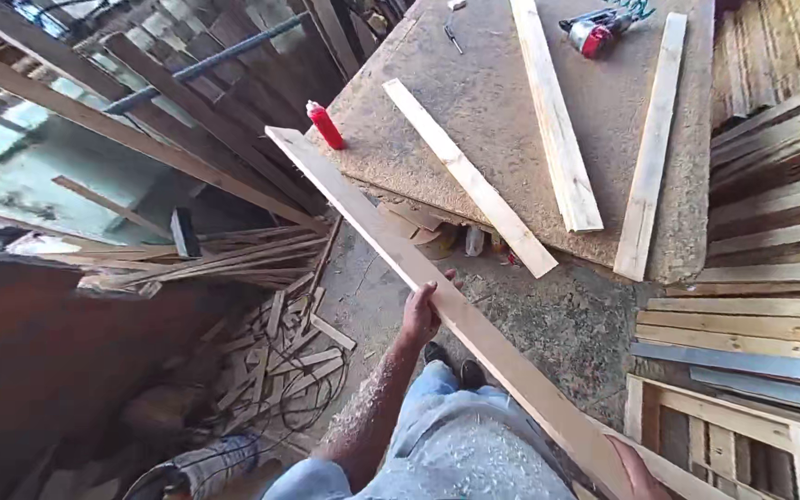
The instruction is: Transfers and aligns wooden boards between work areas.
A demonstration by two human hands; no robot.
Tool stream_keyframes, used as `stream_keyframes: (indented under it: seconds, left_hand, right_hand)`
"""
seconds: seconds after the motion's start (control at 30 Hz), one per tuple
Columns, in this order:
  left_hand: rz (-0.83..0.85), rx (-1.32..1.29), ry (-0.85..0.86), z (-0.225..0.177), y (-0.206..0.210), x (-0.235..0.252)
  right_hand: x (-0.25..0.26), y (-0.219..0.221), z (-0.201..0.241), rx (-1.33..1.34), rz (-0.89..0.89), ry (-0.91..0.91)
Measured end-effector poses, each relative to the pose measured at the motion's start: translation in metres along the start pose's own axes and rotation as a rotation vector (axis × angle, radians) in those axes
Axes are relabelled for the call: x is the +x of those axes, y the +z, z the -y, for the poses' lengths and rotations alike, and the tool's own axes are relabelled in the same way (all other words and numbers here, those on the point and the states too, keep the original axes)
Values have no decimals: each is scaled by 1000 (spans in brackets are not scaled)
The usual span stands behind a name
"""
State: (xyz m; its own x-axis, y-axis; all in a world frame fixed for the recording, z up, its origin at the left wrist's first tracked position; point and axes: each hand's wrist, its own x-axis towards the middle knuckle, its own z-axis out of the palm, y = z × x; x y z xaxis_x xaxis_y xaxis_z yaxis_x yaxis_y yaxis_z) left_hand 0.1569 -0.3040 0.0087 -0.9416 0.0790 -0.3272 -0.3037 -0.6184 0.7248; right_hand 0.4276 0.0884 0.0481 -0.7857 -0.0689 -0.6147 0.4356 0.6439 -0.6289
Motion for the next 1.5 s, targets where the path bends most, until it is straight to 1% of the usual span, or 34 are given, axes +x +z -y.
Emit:
stream_keyframes:
  seconds: [0.03, 0.1, 0.17, 0.23, 0.3, 0.33, 0.4, 0.47, 0.5, 0.57, 0.63, 0.7, 0.77, 0.83, 0.9, 0.97, 1.0, 1.03, 1.07, 1.1, 1.13, 1.17, 1.2, 1.27, 1.3, 1.33, 1.4, 1.43, 1.5]
  left_hand:
    - [8, 18, -34, 10, 18, 29]
    - [-53, 66, -112, 29, 51, 87]
    - [-78, 47, -221, 43, 78, 145]
    - [-48, -12, -325, 55, 92, 197]
    - [40, 84, -430, 56, 93, 240]
    - [95, 203, -503, 53, 89, 253]
    - [142, 483, -645, 45, 75, 266]
    - [99, 678, -730, 49, 58, 275]
    - [59, 737, -766, 58, 49, 275]
    - [29, 755, -830, 82, 43, 271]
    - [31, 600, -855, 107, 51, 266]
    - [-20, 365, -812, 130, 65, 264]
    - [-100, 276, -734, 134, 77, 262]
    - [-65, 276, -627, 117, 86, 253]
    - [-53, 273, -481, 85, 98, 237]
    - [-132, 263, -338, 56, 115, 227]
    - [-185, 315, -288, 47, 122, 225]
    - [-251, 432, -265, 46, 127, 228]
    - [-320, 614, -272, 54, 128, 233]
    - [-383, 797, -310, 69, 126, 238]
    - [-432, 907, -367, 87, 125, 242]
    - [-455, 952, -426, 109, 122, 242]
    - [-462, 933, -455, 131, 118, 241]
    - [-473, 736, -412, 161, 112, 234]
    - [-454, 605, -373, 160, 117, 228]
    - [-415, 473, -324, 149, 128, 220]
    - [-303, 247, -212, 108, 161, 198]
    - [-237, 168, -145, 84, 181, 186]
    - [-77, 88, 23, 36, 215, 165]
  right_hand:
    - [3, 2, -2, 1, -96, 36]
    - [18, 3, 3, -6, -270, 88]
    - [43, 1, 20, -21, -413, 112]
    - [76, -5, 39, -38, -537, 133]
    - [123, -23, 58, -75, -624, 190]
    - [150, -34, 68, -108, -649, 228]
    - [205, -59, 90, -197, -658, 284]
    - [263, -83, 117, -276, -649, 273]
    - [289, -91, 129, -307, -640, 250]
    - [338, -106, 156, -366, -632, 195]
    - [377, -119, 181, -399, -654, 75]
    - [400, -137, 202, -417, -653, -71]
    - [412, -154, 212, -433, -561, -134]
    - [421, -167, 204, -402, -376, -130]
    - [426, -172, 189, -289, -146, -68]
    - [434, -174, 180, -82, 105, 4]
    - [438, -171, 180, 16, 208, 22]
    - [442, -168, 183, 30, 261, 19]
    - [446, -166, 187, -61, 278, -12]
    - [448, -164, 193, -210, 286, -62]
    - [448, -162, 196, -350, 282, -121]
    - [449, -159, 197, -467, 282, -158]
    - [448, -156, 192, -535, 291, -181]
    - [446, -155, 174, -528, 334, -196]
    - [443, -157, 164, -473, 355, -190]
    - [438, -162, 157, -395, 352, -198]
    - [410, -180, 160, -130, 316, -257]
    - [388, -193, 172, 58, 307, -308]
    - [342, -223, 214, 419, 308, -433]
